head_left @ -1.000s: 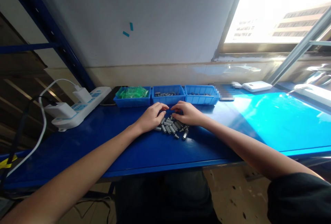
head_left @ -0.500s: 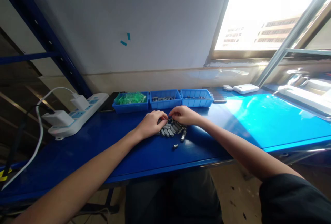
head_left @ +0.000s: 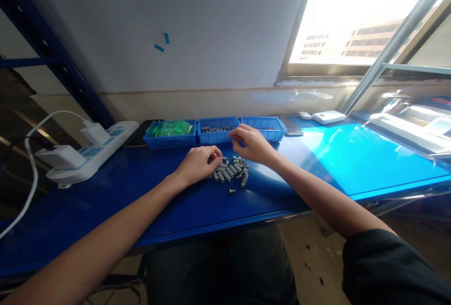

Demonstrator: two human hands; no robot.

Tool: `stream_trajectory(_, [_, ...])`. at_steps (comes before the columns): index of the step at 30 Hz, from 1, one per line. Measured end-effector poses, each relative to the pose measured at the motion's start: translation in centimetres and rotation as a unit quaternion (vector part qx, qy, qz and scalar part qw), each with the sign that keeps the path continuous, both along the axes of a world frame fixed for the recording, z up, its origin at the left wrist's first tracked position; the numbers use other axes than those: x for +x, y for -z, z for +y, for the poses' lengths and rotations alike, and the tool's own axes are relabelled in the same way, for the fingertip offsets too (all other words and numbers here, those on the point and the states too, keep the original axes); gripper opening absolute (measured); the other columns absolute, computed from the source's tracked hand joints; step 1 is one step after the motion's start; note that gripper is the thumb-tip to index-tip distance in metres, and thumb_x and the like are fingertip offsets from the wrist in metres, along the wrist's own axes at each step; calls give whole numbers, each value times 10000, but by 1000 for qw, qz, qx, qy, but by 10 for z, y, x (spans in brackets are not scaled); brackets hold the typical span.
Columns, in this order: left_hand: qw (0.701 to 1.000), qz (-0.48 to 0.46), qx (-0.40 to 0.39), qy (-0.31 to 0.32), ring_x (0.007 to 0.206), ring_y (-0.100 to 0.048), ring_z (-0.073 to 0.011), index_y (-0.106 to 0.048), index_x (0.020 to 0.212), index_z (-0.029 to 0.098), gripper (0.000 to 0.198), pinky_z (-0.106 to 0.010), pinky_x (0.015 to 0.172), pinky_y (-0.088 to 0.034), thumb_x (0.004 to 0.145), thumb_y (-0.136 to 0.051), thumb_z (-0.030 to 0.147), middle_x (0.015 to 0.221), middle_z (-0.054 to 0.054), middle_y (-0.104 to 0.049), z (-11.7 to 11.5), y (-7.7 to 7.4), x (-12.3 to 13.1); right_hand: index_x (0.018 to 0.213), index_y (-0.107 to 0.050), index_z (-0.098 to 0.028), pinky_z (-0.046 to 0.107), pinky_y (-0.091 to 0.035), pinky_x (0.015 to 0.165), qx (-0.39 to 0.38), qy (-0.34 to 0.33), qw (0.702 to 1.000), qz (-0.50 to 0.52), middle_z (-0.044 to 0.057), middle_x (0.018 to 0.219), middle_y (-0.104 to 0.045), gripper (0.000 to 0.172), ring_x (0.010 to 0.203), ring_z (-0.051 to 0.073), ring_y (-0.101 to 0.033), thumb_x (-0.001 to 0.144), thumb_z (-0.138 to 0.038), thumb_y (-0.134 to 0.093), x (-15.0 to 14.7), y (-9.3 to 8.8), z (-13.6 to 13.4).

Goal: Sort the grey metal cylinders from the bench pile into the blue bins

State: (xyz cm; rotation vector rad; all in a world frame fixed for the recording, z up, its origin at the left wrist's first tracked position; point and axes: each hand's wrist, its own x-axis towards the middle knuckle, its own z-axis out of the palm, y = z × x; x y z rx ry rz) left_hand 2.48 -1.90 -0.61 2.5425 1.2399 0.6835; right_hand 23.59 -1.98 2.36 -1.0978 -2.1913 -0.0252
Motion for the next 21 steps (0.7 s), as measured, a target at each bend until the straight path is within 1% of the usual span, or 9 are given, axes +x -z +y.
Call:
stream_trajectory(2, [1000,6,-1,-17,776,-655,-184,-678,916,216,257,-279,689,-456,847,-532,415,842,-12,-721,1,0,1,1011,-642,-178,321,-474,812,91,48,994,36,87,950,-620,234,880,193,-578,855,-167,-468,15,-14,5])
stream_trajectory(4, [1000,17,0,-26,797,-655,-197,-699,891,224,263,-303,728,-458,836,-547,433,845,-13,-726,3,-1,2,1103,-608,-190,379,-467,862,139,135,979,61,104,999,-615,277,944,226,-565,892,-205,-428,35,-22,16])
stream_trajectory(7, [999,22,8,-33,826,-653,-210,-716,828,228,230,-336,799,-455,831,-553,390,840,-13,-732,8,0,3,1208,-557,-133,469,-440,904,116,243,963,4,152,1071,-606,376,1040,306,-528,856,-261,-515,63,-16,36])
stream_trajectory(9, [999,-9,7,-43,826,-649,-211,-715,813,216,230,-334,802,-459,837,-548,371,841,-22,-733,10,-1,3,1205,-557,-104,487,-431,905,92,269,959,-23,178,1102,-597,413,1060,335,-515,845,-306,-550,70,-8,41])
stream_trajectory(11, [995,-76,-13,-57,825,-649,-210,-711,840,201,245,-319,774,-471,846,-552,387,863,-34,-733,10,-2,4,1196,-558,-121,463,-432,905,89,237,967,-16,166,1084,-606,401,1035,317,-529,867,-349,-541,63,-2,36])
stream_trajectory(15, [962,-248,-108,-45,841,-655,-207,-692,935,161,348,-298,751,-493,833,-597,481,908,-58,-728,4,-7,9,1184,-551,-154,391,-441,858,79,67,994,-25,121,1013,-642,401,963,266,-560,876,-411,-562,15,4,6])
stream_trajectory(17, [939,-308,-150,-22,854,-655,-208,-684,942,144,407,-300,764,-504,819,-612,525,914,-68,-724,-2,-9,13,1104,-582,-160,370,-441,818,74,4,996,-51,106,955,-659,315,910,249,-569,892,-390,-548,-8,8,-8])
stream_trajectory(19, [925,-338,-175,-7,866,-652,-212,-683,919,136,434,-305,784,-509,806,-625,550,905,-72,-721,-8,-11,15,1023,-599,-160,351,-446,778,75,-29,995,-57,93,881,-669,208,848,232,-575,911,-316,-519,-21,12,-16])
stream_trajectory(21, [918,-350,-184,-3,871,-650,-213,-686,883,137,429,-311,809,-508,793,-644,554,883,-67,-718,-14,-14,16,987,-600,-168,334,-456,749,79,-40,995,-40,87,851,-676,159,812,219,-580,928,-270,-493,-25,15,-20])
